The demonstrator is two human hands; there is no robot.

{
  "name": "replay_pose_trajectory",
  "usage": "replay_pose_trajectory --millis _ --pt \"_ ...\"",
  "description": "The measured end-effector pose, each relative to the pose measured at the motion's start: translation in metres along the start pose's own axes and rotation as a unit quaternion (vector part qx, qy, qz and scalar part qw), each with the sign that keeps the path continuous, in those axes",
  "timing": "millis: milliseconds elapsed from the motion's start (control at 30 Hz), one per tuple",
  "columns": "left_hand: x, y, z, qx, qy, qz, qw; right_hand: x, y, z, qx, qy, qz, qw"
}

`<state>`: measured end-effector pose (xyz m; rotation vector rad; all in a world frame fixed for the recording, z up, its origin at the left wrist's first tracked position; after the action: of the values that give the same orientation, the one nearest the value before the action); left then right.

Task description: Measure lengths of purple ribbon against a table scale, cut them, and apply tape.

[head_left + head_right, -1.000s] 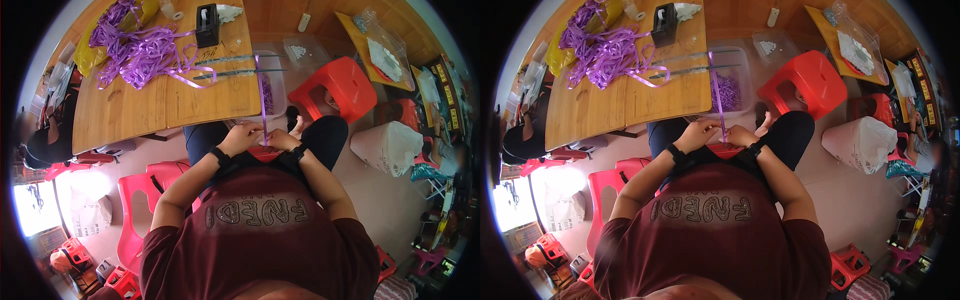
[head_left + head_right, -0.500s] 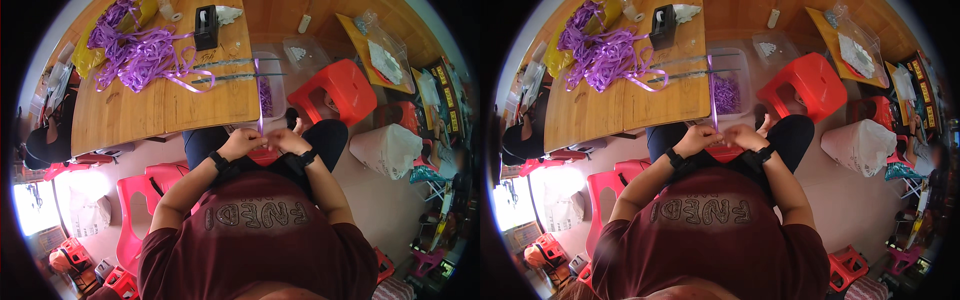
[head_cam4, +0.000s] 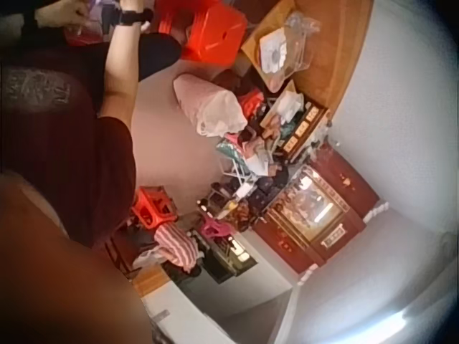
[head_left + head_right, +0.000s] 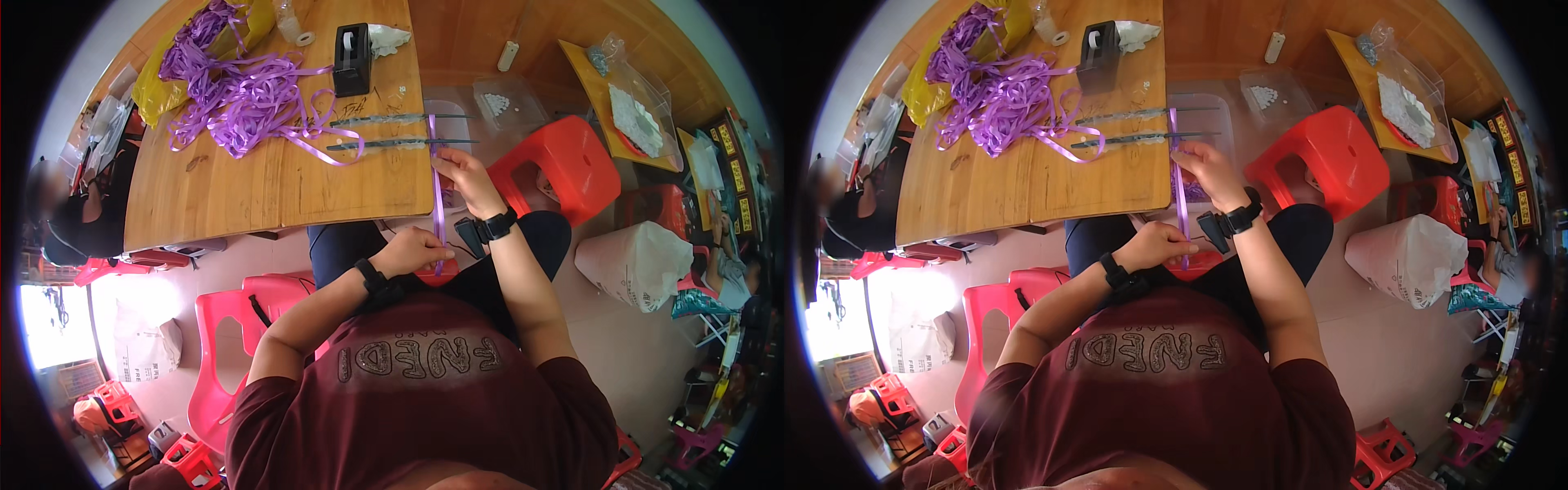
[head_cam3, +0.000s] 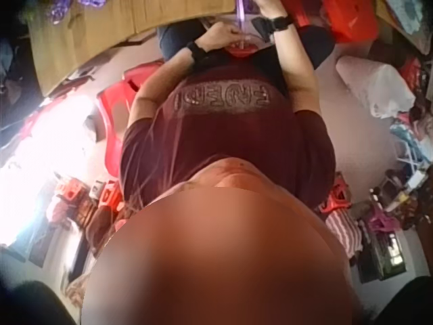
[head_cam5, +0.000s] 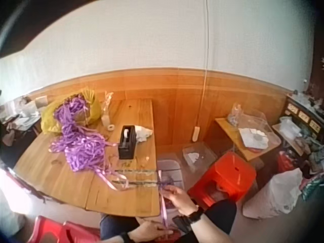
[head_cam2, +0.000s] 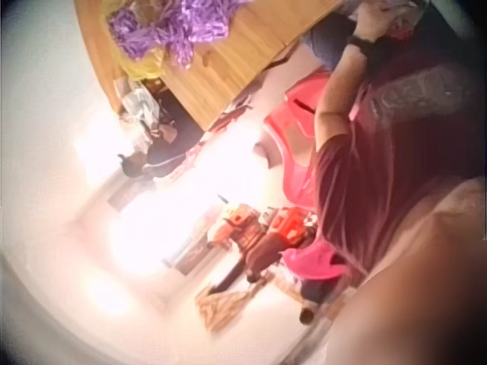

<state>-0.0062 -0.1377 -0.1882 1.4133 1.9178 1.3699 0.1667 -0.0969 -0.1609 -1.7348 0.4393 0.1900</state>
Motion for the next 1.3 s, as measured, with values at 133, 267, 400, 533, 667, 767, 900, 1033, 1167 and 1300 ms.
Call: replay_pose_trajectory --millis 133,267,400,533,667,767,900,1033,1167,1300 --pt "-0.004 0.020 0.005 -0.095 -0.007 0.115 0.989 0.000 -0.008 0.007 0.037 -0.024 0.032 0.999" --pt "-0.009 0.022 -0.001 -0.209 0.009 0.196 0.958 0.007 -0.017 -0.002 0.046 0.020 0.013 0.999" --pt "-0.008 0.023 -0.008 -0.205 -0.008 0.195 0.959 -0.003 -0.014 -0.012 0.021 0.023 0.029 0.999" --pt "-0.003 0.018 -0.009 -0.158 -0.021 0.182 0.970 0.003 -0.008 -0.014 0.116 0.054 -0.047 0.991" --pt "0.002 0.010 -0.010 -0.060 -0.053 0.155 0.985 0.003 -0.003 -0.008 0.133 0.071 -0.069 0.986" --pt "0.003 0.001 -0.009 -0.047 -0.064 0.111 0.991 -0.002 -0.007 -0.004 0.104 0.101 -0.070 0.987" --pt "-0.001 0.005 -0.012 -0.023 -0.110 0.077 0.991 -0.002 -0.007 0.015 0.140 0.099 -0.049 0.984" --pt "-0.008 0.006 -0.017 -0.031 -0.178 0.037 0.983 -0.002 -0.001 0.022 0.165 0.102 -0.001 0.981" --pt "-0.006 0.011 -0.026 -0.046 -0.221 0.021 0.974 -0.013 0.002 0.004 0.044 0.064 0.129 0.989" --pt "-0.009 0.013 -0.026 -0.056 -0.261 -0.017 0.964 -0.011 0.003 -0.004 0.016 0.017 0.148 0.989"
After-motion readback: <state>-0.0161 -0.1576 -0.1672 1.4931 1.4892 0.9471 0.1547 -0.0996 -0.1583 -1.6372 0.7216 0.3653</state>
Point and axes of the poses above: each hand's wrist, its own z-axis towards the middle knuckle, its own x-axis out of the back of the hand, y = z × x, the point moved 4 cm from there along z, towards the middle knuckle, and after that the axes turned 5 degrees about z, right-handed, at the moved point
